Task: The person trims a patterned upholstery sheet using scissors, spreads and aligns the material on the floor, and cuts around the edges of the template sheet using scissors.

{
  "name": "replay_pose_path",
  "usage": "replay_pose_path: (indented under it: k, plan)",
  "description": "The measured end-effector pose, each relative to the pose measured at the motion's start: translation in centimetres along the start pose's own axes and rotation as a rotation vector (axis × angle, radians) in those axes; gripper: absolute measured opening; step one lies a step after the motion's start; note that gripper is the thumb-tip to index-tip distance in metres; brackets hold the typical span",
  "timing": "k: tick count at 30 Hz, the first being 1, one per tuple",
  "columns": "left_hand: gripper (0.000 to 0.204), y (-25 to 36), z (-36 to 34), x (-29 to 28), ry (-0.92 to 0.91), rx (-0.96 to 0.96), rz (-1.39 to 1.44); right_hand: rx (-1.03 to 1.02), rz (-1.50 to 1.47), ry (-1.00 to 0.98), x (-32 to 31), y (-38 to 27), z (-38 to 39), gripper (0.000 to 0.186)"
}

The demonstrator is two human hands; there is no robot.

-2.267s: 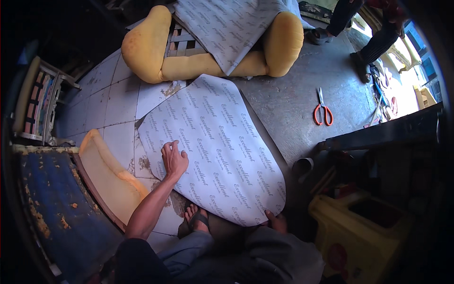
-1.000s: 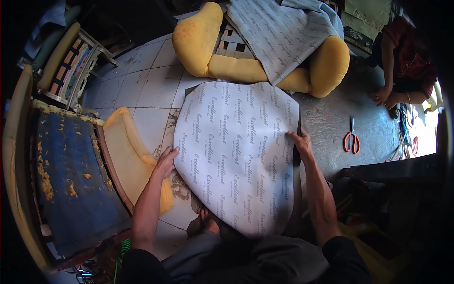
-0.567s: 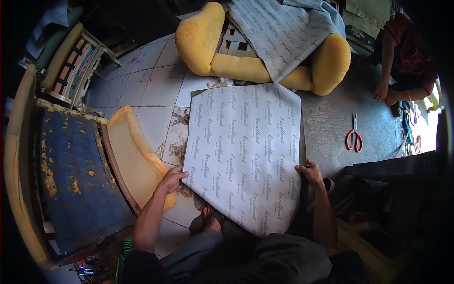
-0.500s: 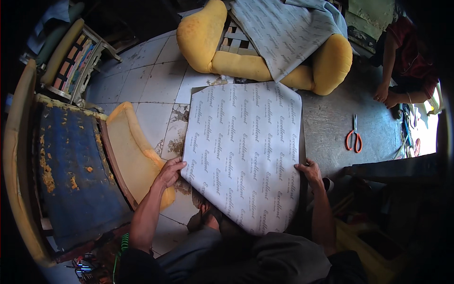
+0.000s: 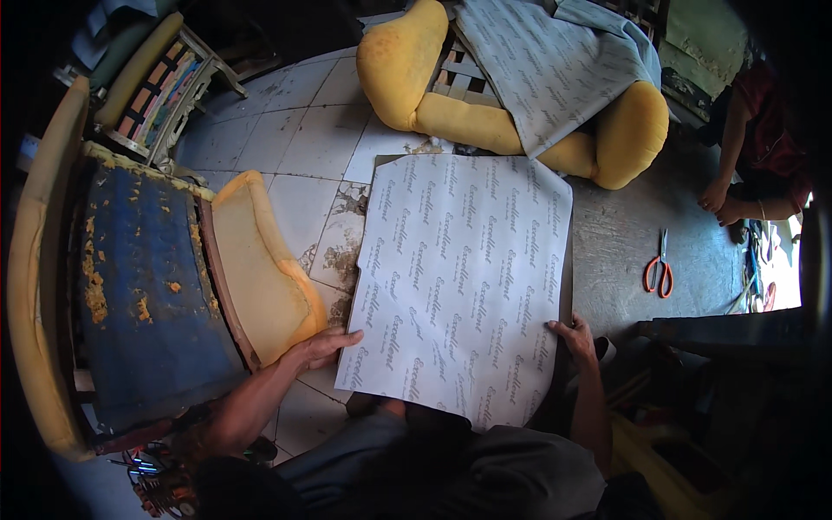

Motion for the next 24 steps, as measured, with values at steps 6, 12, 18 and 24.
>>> replay_pose_path:
  k: [6, 12, 18, 24]
  plan:
    - [0.032, -10.6, 1.3, -0.3, 0.270, -0.390, -0.116, 0.024, 0.059, 0.007, 0.1, 0.8, 0.5, 0.036]
    - [0.026, -11.6, 0.9, -2.5, 0.447, -0.311, -0.247, 0.038, 0.196, 0.027, -0.2, 0.7, 0.5, 0.042]
    - [0.023, -10.3, 1.3, -2.0, 0.592, -0.361, -0.859, -0.142, 0.303, 0.105, 0.3, 0.8, 1.5, 0.057]
    - [0.033, -13.4, -1.6, 2.8, 1.338, -0.010, -0.822, -0.544, 0.854, 0.608, 3.3, 1.8, 6.0, 0.060]
Point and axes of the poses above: each hand's wrist, its own z-axis away from the middle knuckle, its own x-axis out of the palm, y = z × x, the point moved 4 cm from there along -z, towards the middle knuckle, and after that the axes turned 9 degrees about -z, right-handed, at the moved point
